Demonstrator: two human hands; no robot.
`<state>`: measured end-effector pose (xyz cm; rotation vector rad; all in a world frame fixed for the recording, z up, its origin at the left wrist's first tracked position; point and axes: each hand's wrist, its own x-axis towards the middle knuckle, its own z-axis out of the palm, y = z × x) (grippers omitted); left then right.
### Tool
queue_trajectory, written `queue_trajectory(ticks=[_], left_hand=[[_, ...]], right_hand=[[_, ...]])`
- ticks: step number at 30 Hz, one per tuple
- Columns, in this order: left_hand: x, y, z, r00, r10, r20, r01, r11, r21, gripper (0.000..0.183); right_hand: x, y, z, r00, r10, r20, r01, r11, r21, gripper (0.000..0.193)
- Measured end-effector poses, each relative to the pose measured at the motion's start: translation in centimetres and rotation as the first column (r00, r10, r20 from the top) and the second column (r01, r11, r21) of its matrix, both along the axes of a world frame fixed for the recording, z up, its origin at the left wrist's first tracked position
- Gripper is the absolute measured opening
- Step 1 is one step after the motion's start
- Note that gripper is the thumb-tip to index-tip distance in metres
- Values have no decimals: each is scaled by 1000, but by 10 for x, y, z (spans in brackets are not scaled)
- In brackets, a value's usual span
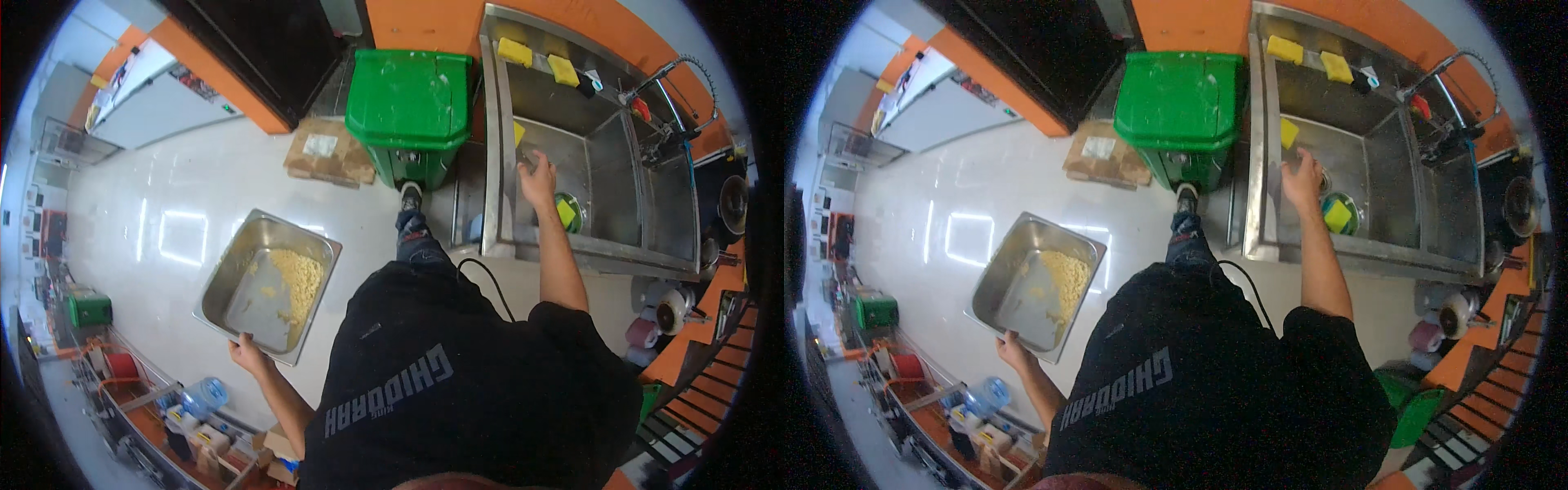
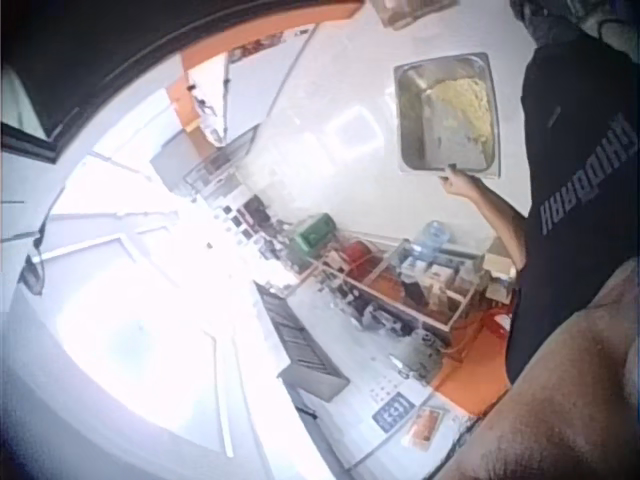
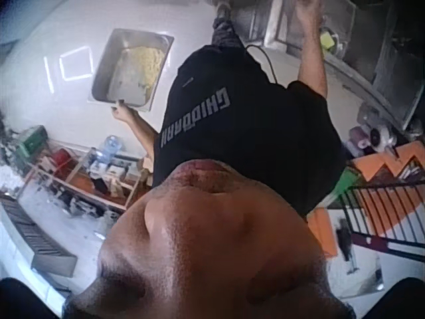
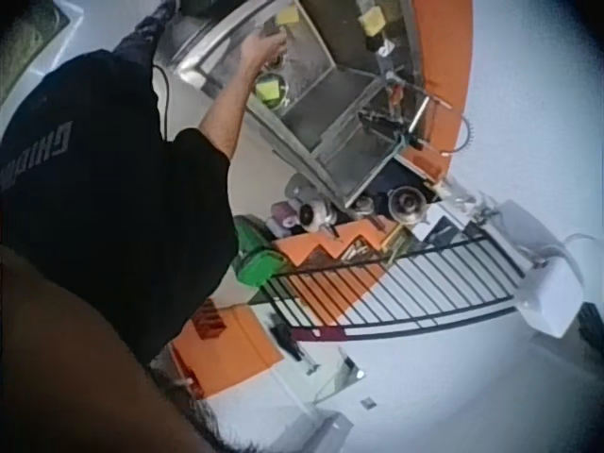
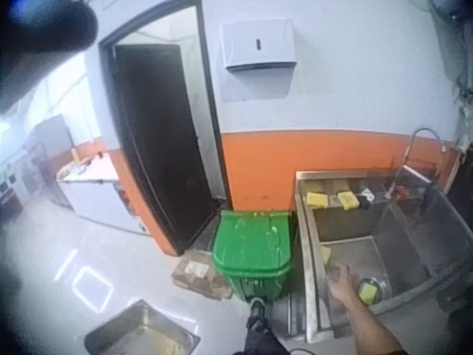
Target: The person wipes down a white countertop with a purple cloth, moves a metal tray containing plastic-wrapped food to a sink, scrapes remaining food into a green waste bin, and rinses the tray and the purple cloth under a faucet in a industrial sink.
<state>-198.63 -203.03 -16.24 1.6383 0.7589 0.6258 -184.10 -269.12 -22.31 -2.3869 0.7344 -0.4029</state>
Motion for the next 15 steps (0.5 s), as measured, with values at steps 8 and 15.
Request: queue_trajectory(ticks=[8, 15], left_hand=[[181, -20, 7, 991, -117, -72, 120, 992, 50, 28], [302, -88, 49, 955, -270, -124, 274, 961, 20, 25]], right_hand=[[113, -15, -3, 990, -12, 142, 41, 978, -204, 50], [168, 20, -10, 993, -51, -104, 25, 970, -241, 58]])
